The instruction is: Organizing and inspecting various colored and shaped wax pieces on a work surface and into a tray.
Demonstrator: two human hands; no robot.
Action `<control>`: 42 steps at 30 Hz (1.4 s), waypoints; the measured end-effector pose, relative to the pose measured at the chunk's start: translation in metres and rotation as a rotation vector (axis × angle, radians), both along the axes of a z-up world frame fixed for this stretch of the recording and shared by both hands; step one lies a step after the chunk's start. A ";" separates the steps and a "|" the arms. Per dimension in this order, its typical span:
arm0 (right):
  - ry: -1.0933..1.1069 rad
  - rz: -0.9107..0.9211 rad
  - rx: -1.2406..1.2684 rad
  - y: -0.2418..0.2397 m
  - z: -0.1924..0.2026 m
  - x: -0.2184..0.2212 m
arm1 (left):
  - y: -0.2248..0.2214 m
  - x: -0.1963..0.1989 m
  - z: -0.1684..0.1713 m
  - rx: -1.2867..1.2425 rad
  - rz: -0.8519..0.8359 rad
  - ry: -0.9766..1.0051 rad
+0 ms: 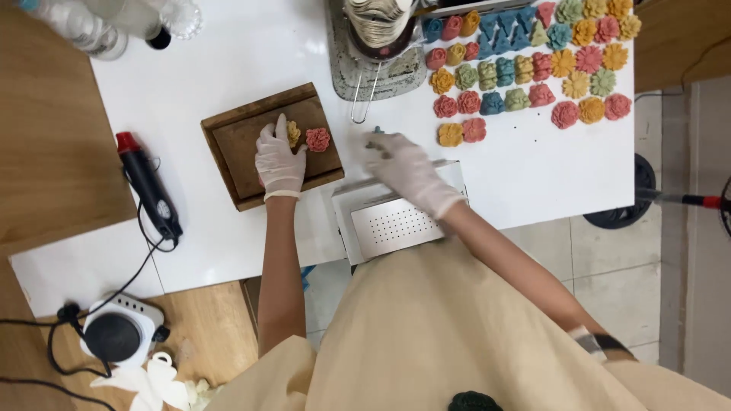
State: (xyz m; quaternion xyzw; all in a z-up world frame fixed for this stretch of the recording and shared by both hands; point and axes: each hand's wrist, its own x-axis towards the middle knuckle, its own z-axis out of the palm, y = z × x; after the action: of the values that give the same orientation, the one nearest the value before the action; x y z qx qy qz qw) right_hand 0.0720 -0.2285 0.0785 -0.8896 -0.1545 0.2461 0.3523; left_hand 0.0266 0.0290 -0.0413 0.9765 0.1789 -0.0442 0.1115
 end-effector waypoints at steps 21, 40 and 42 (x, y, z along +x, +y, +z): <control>-0.379 0.155 -0.323 0.131 -0.092 0.014 | 0.016 -0.043 0.042 -0.493 0.183 -0.237; -0.217 -0.283 -0.102 -0.322 -0.063 0.053 | -0.315 0.042 0.055 -0.710 -0.168 -0.228; -0.260 -0.220 -0.168 -0.336 -0.069 0.073 | -0.366 0.061 0.030 -0.705 -0.215 -0.068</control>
State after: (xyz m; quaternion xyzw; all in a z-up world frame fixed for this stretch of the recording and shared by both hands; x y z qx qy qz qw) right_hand 0.1450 -0.5647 0.0099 -0.9517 -0.0794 0.1011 0.2788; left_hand 0.0875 -0.3368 -0.0111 0.8922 0.0454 -0.0819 0.4419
